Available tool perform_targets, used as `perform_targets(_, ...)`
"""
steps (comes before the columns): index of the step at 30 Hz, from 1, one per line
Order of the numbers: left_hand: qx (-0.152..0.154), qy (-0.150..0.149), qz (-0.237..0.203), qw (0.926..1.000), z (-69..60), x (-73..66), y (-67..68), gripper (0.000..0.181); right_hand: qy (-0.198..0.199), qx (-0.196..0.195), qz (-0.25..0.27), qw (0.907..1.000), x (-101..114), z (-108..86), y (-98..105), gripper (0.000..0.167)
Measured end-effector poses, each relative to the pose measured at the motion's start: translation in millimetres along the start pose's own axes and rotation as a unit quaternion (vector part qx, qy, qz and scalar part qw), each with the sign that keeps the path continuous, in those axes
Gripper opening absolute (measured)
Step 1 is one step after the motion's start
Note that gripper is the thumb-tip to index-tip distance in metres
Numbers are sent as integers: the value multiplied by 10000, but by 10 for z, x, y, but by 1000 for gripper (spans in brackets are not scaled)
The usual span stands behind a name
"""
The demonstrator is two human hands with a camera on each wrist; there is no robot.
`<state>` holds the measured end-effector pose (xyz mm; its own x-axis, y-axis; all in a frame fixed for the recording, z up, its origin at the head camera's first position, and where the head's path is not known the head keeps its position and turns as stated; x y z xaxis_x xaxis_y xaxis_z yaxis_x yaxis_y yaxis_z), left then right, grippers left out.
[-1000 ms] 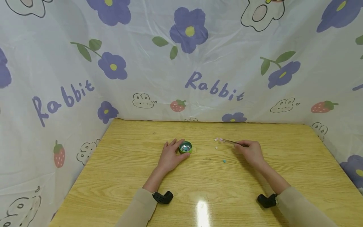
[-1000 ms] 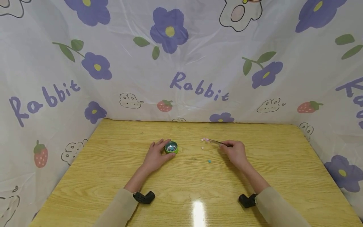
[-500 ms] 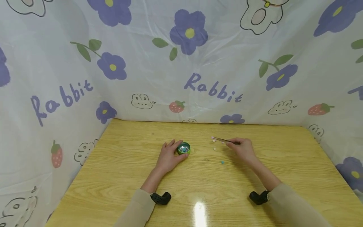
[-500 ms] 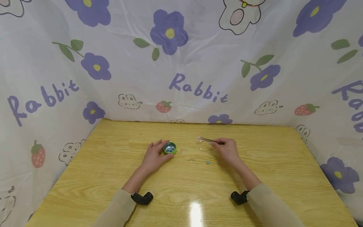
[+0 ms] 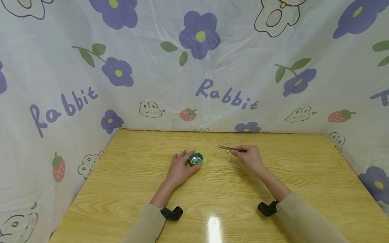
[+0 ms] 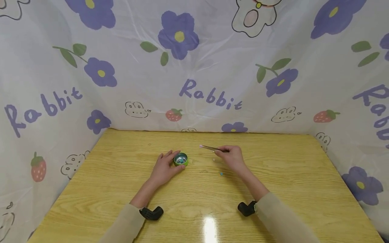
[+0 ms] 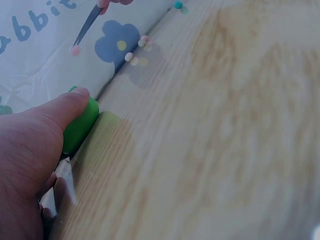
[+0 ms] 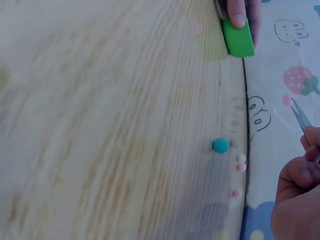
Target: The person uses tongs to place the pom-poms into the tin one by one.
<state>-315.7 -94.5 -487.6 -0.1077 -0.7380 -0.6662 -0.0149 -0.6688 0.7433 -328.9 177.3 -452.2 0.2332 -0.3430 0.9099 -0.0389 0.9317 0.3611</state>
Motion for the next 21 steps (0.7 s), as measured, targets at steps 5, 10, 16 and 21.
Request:
perform_targets(5, 6, -31, -4, 10000, -1, 3, 1, 70, 176, 42, -61, 9998, 79, 18, -86, 21)
perform_targets(10, 10, -44, -22, 10000, 0, 6, -3, 70, 290, 158, 1, 9995, 117, 20, -188, 20)
perform_targets(16, 13, -10, 30, 10000, -11, 9, 3, 70, 278, 260, 191, 9991, 106, 12, -351, 18)
perform_targets(21, 12, -20, 47, 10000, -15, 1, 9, 71, 273, 303, 207, 9990, 120, -3, -487, 16)
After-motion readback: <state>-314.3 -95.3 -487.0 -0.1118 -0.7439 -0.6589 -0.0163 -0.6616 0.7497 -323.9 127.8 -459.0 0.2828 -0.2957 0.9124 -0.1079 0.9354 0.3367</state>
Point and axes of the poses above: each hand's wrist, its own z-axis towards the middle knuckle, its own y-axis out of the back of the hand, x = y × z, the point moved 10 cm from there along z, towards the middle knuckle, and after that the axes turned 11 degrees about y, right-handed, at the moved point
